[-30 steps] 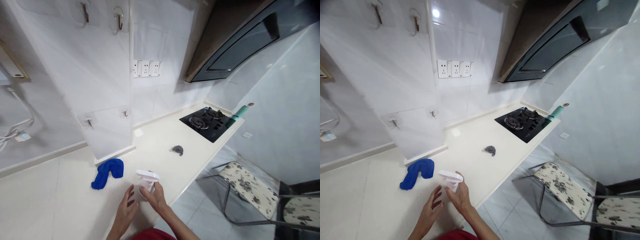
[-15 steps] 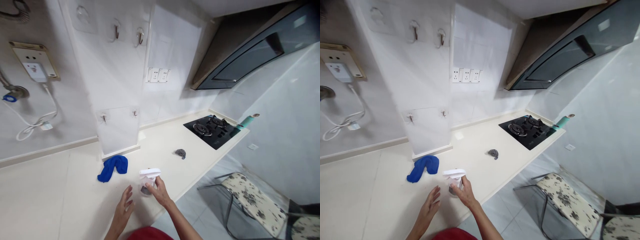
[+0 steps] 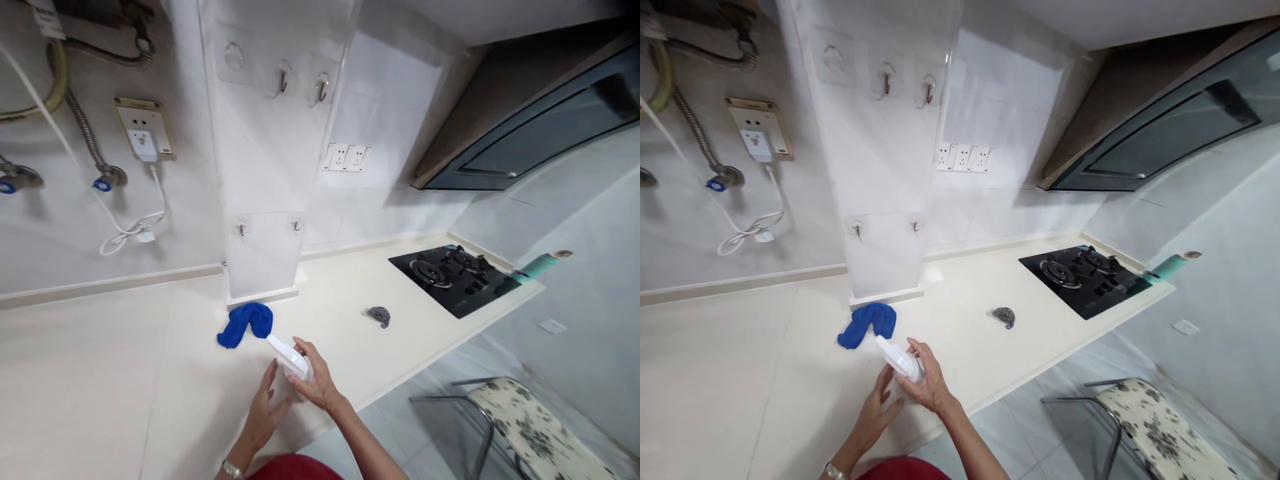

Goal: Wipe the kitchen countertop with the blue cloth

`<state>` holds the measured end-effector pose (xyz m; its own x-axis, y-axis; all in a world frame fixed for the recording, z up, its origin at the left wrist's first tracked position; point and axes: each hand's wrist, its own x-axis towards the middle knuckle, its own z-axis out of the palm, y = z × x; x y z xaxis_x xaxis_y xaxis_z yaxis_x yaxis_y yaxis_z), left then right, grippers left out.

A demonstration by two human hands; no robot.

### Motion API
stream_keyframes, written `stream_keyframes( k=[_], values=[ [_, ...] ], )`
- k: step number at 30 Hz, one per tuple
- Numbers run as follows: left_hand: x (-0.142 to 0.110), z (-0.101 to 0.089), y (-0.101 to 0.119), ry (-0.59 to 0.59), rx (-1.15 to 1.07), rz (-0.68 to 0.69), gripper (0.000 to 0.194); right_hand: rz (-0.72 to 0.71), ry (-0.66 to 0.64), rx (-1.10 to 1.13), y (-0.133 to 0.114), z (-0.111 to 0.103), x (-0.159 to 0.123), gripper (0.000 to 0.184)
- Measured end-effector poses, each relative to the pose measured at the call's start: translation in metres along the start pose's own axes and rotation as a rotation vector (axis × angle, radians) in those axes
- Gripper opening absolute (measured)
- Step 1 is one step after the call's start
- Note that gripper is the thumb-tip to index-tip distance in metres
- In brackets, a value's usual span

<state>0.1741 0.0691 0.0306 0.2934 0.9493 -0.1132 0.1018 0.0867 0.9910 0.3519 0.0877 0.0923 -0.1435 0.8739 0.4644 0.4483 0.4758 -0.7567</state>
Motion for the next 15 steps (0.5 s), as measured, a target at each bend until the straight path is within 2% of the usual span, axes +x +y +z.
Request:
stream_keyframes(
  k=[2,6,8,12,13,15],
  values=[
    [0.007,0.008,0.013,-0.007,0.019,0.076,0.085,-0.016,0.003,0.008,-0.003,0.009,0.005,0.054],
    [0.013,0.017,0.027,-0.028,0.089,0.216,0.075,-0.005,0.118,0.038,-0.009,0.025,0.005,0.034],
    [0.010,0.019,0.024,-0.017,0.103,0.233,0.079,0.020,0.154,0.067,-0.011,0.030,0.001,0.032],
    [0.002,0.019,0.008,0.058,0.021,0.171,0.107,0.062,0.176,0.165,-0.012,0.042,-0.010,0.036],
    [0.000,0.018,0.005,0.079,0.005,0.159,0.110,0.078,0.180,0.195,-0.013,0.046,-0.013,0.037],
    [-0.002,0.013,0.003,0.093,0.005,0.170,0.103,0.114,0.185,0.240,-0.015,0.054,-0.016,0.037]
  ],
)
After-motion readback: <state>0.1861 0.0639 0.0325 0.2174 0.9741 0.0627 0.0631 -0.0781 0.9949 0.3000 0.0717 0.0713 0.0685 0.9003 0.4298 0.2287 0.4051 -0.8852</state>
